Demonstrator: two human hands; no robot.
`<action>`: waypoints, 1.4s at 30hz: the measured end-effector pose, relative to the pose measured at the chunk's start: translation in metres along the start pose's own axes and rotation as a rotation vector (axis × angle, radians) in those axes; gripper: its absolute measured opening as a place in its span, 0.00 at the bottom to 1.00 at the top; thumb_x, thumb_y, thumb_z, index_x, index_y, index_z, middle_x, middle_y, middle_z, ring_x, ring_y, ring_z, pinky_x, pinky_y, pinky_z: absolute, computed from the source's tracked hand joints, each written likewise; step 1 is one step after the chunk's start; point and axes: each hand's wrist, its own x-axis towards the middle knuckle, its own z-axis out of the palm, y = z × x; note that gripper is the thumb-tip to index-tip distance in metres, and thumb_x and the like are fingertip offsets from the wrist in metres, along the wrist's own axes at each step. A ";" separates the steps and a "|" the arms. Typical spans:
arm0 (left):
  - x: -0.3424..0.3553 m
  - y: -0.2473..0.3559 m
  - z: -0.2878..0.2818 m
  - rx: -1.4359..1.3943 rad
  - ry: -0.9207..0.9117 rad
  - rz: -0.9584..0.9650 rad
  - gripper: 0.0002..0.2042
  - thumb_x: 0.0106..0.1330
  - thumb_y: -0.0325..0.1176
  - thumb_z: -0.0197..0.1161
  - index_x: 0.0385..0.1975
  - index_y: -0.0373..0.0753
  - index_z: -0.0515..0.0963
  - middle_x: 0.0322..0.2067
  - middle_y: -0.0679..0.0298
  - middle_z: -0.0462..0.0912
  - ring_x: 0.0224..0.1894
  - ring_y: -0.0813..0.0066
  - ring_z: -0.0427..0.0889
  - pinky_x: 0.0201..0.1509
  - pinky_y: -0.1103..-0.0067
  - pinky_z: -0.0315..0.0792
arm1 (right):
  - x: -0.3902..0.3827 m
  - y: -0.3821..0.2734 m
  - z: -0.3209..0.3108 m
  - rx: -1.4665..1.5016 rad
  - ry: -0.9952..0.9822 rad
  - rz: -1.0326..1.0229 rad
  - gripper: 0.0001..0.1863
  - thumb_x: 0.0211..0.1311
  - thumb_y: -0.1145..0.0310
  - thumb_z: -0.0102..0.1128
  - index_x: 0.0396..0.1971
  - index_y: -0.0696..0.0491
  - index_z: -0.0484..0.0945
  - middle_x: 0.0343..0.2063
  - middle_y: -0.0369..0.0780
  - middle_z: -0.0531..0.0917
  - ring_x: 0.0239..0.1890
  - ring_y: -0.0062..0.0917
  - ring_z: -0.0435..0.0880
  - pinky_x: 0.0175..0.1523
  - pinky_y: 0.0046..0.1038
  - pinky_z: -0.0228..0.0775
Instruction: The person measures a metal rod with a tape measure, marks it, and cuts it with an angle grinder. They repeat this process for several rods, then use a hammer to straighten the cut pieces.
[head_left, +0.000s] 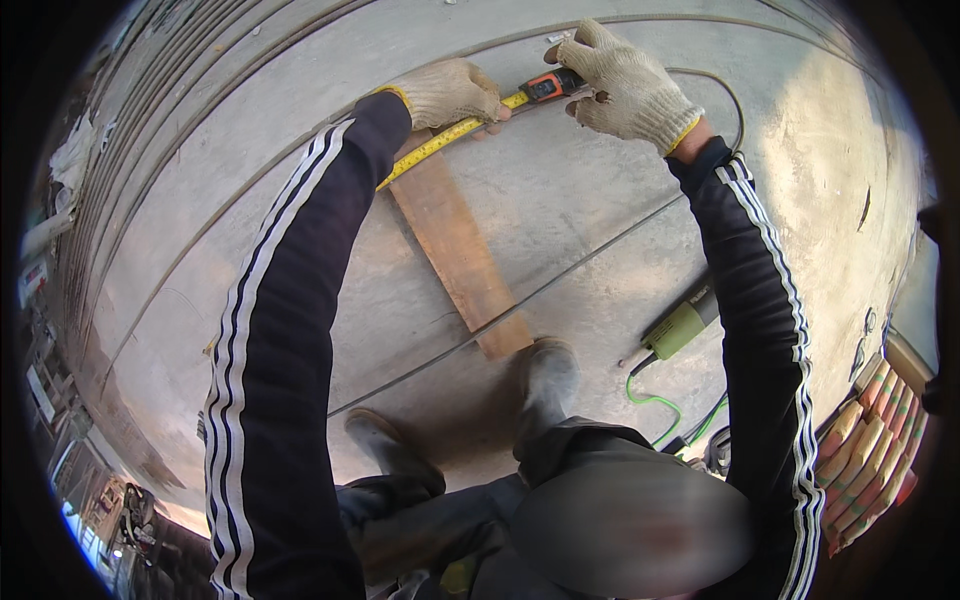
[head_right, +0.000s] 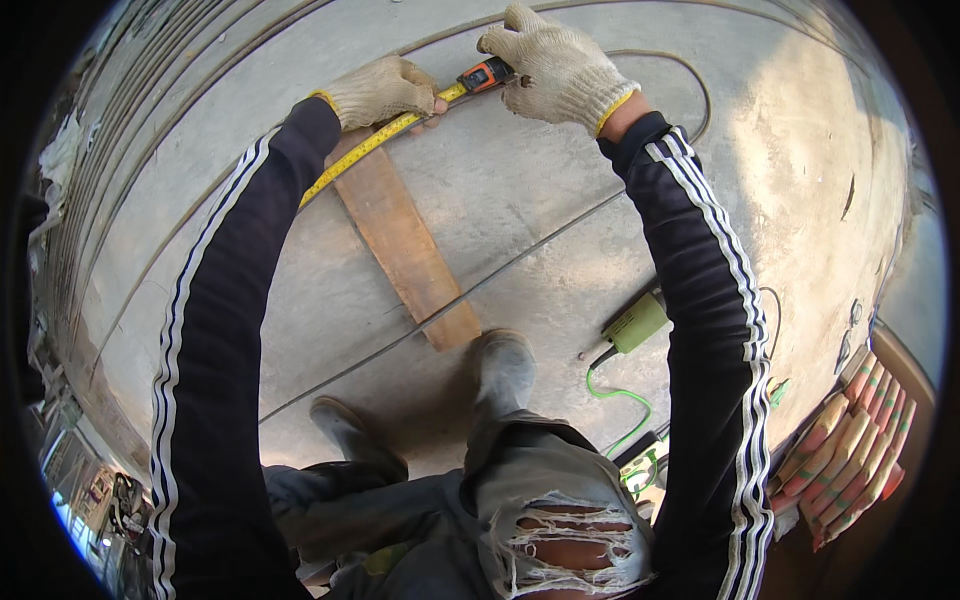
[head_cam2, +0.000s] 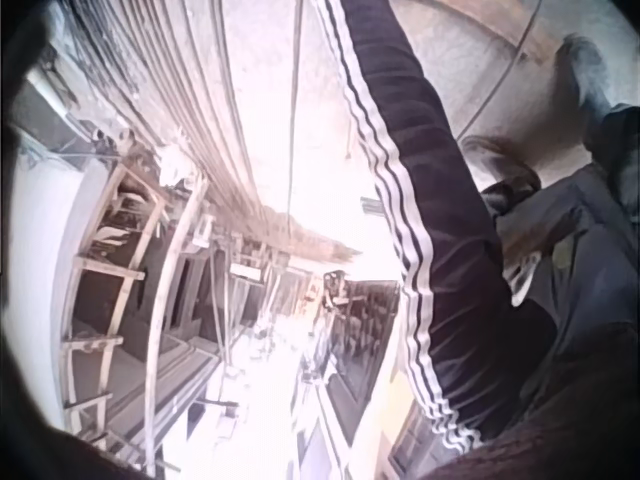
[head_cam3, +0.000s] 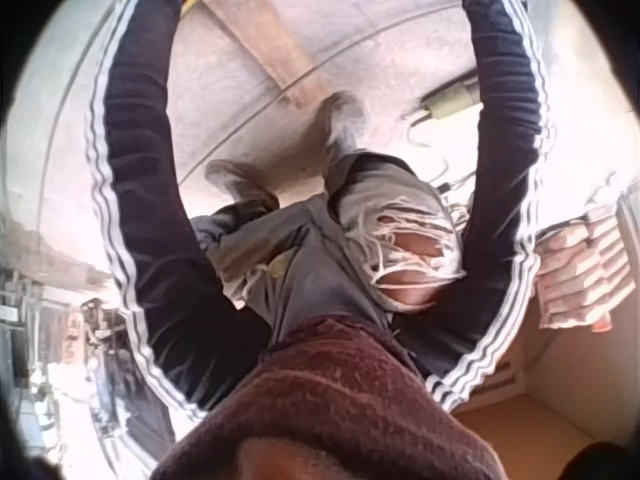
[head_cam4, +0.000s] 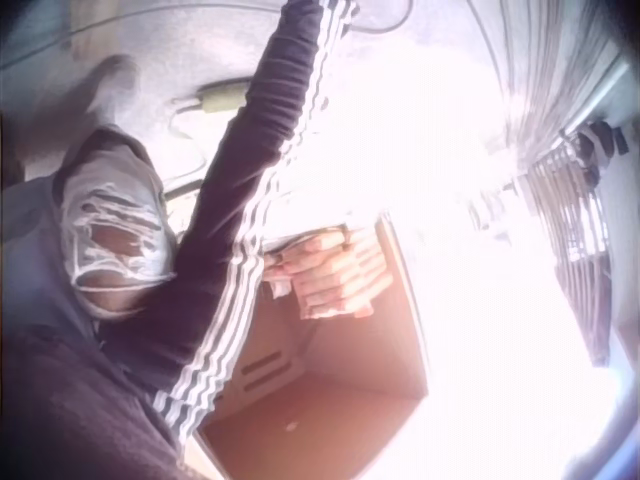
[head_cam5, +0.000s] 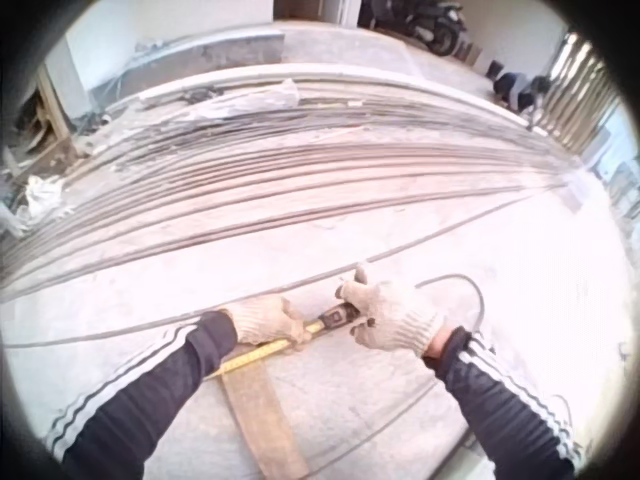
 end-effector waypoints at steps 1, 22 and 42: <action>-0.001 0.000 -0.001 -0.004 -0.008 0.007 0.18 0.66 0.47 0.75 0.40 0.35 0.91 0.32 0.61 0.90 0.34 0.74 0.86 0.42 0.76 0.77 | 0.004 0.001 0.001 -0.086 -0.028 -0.019 0.23 0.60 0.66 0.74 0.56 0.48 0.83 0.47 0.38 0.82 0.46 0.33 0.89 0.49 0.34 0.86; -0.006 0.003 0.007 0.098 0.084 0.016 0.16 0.68 0.45 0.73 0.36 0.36 0.90 0.26 0.63 0.87 0.29 0.78 0.84 0.40 0.80 0.77 | -0.031 0.135 -0.040 0.028 0.165 0.158 0.08 0.54 0.75 0.65 0.36 0.53 0.81 0.34 0.50 0.83 0.39 0.52 0.84 0.42 0.47 0.76; -0.005 0.006 0.004 -0.007 -0.006 -0.050 0.19 0.67 0.52 0.71 0.33 0.40 0.89 0.22 0.68 0.82 0.29 0.77 0.77 0.38 0.74 0.68 | -0.034 0.151 -0.031 -0.064 0.105 0.232 0.05 0.59 0.69 0.63 0.35 0.51 0.83 0.32 0.51 0.86 0.39 0.52 0.87 0.43 0.49 0.78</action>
